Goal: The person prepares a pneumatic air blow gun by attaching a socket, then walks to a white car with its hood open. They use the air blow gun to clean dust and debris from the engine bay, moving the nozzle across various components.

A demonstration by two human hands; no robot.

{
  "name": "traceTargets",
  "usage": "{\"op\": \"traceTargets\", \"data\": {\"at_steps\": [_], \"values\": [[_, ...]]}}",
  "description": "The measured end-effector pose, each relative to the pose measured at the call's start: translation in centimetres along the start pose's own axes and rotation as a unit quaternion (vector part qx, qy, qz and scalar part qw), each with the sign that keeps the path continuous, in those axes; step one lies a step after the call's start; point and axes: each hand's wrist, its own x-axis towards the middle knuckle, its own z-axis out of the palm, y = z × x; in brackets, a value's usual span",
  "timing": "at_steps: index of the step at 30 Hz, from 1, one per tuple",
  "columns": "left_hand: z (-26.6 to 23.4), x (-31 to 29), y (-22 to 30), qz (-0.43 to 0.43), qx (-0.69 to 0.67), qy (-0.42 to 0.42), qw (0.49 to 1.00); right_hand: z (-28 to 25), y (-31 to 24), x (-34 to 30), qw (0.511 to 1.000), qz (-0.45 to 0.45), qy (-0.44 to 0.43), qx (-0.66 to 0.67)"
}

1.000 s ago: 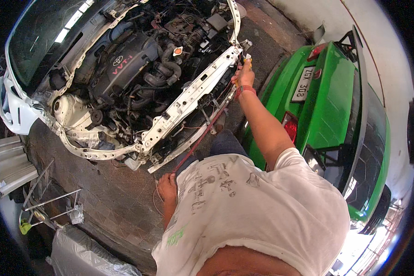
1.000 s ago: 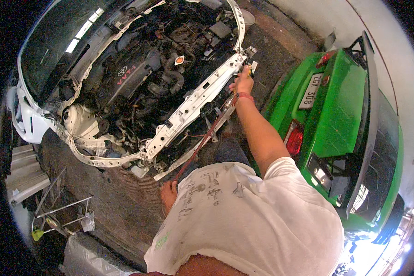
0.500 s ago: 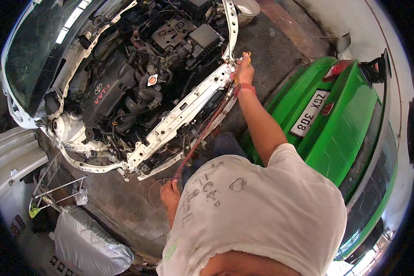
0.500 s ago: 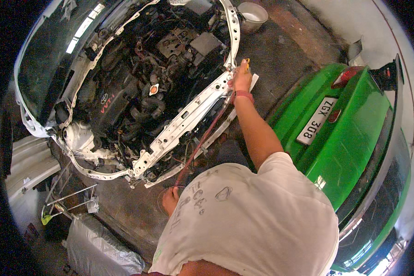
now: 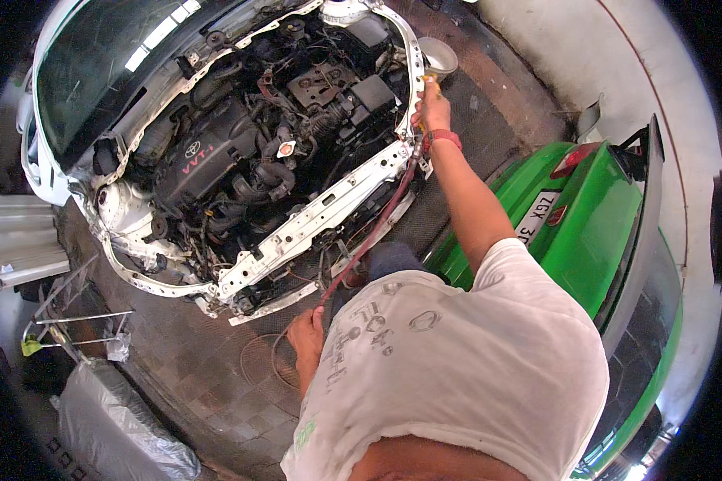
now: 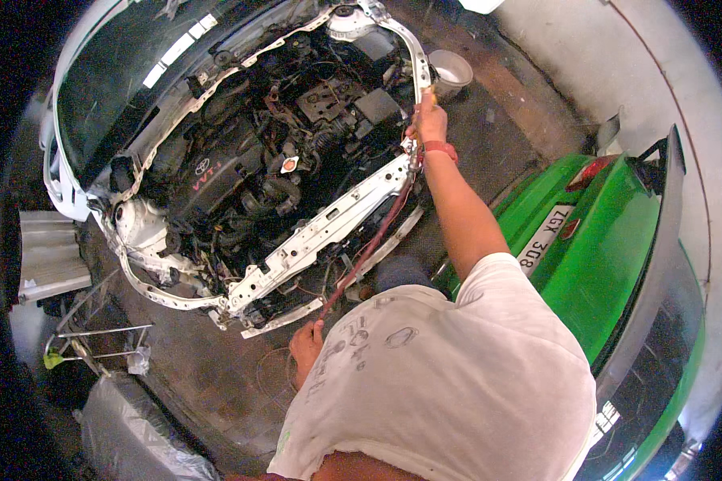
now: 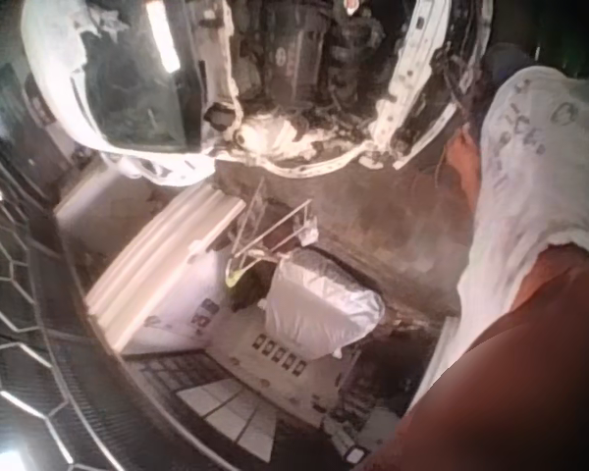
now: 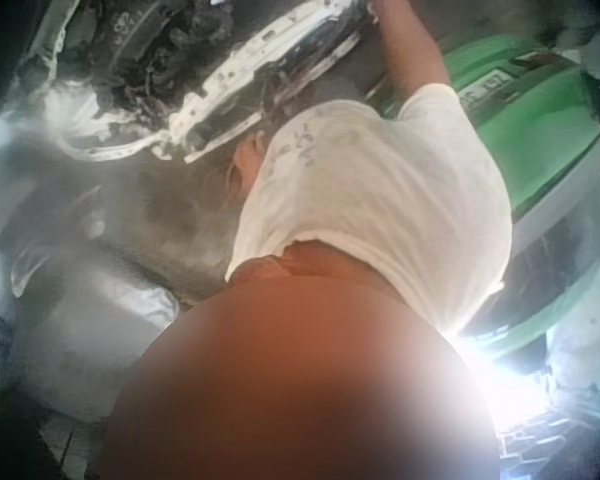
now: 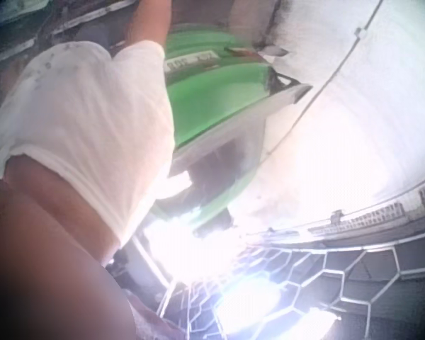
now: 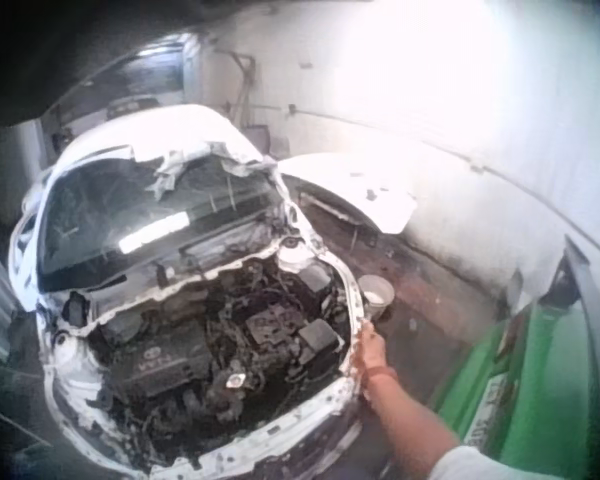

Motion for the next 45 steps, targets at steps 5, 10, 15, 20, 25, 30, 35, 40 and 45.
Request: {"op": "traceTargets", "data": {"at_steps": [5, 10, 15, 20, 25, 30, 35, 40, 45], "values": [[-0.4, -0.3, 0.3, 0.008, -0.061, -0.026, 0.998, 0.9, -1.9, 0.1, 1.000, 0.004, -0.009, -0.025], [-1.0, -0.6, 2.7, 0.029, -0.063, -0.021, 0.997, 2.1, -2.6, 4.2, 0.998, -0.011, 0.017, -0.053], [-0.7, 0.8, 7.3, 0.007, -0.019, 0.011, 1.000, 3.6, -1.4, 11.0, 0.993, -0.018, -0.029, -0.117], [-2.1, 3.4, 13.5, -0.026, -0.001, 0.001, 1.000, 5.3, 0.7, 17.4, 0.969, 0.065, -0.079, -0.227], [-3.9, 6.6, 20.0, -0.068, 0.031, -0.027, 0.997, 8.6, -0.2, 22.5, 0.975, -0.005, -0.044, -0.218], [-5.3, 10.1, 24.7, -0.049, 0.007, 0.018, 0.999, 13.7, -3.8, 26.4, 0.980, -0.068, -0.067, -0.175], [-6.6, 11.6, 27.5, -0.056, 0.006, 0.024, 0.998, 19.3, -6.8, 27.8, 0.949, -0.045, -0.232, -0.208], [-7.7, 13.1, 29.7, -0.098, 0.003, 0.046, 0.994, 23.2, -9.1, 29.0, 0.981, -0.069, -0.158, -0.094], [-8.7, 15.2, 31.9, -0.085, -0.015, 0.077, 0.993, 26.1, -11.9, 30.4, 0.979, -0.149, -0.117, -0.074]]}}
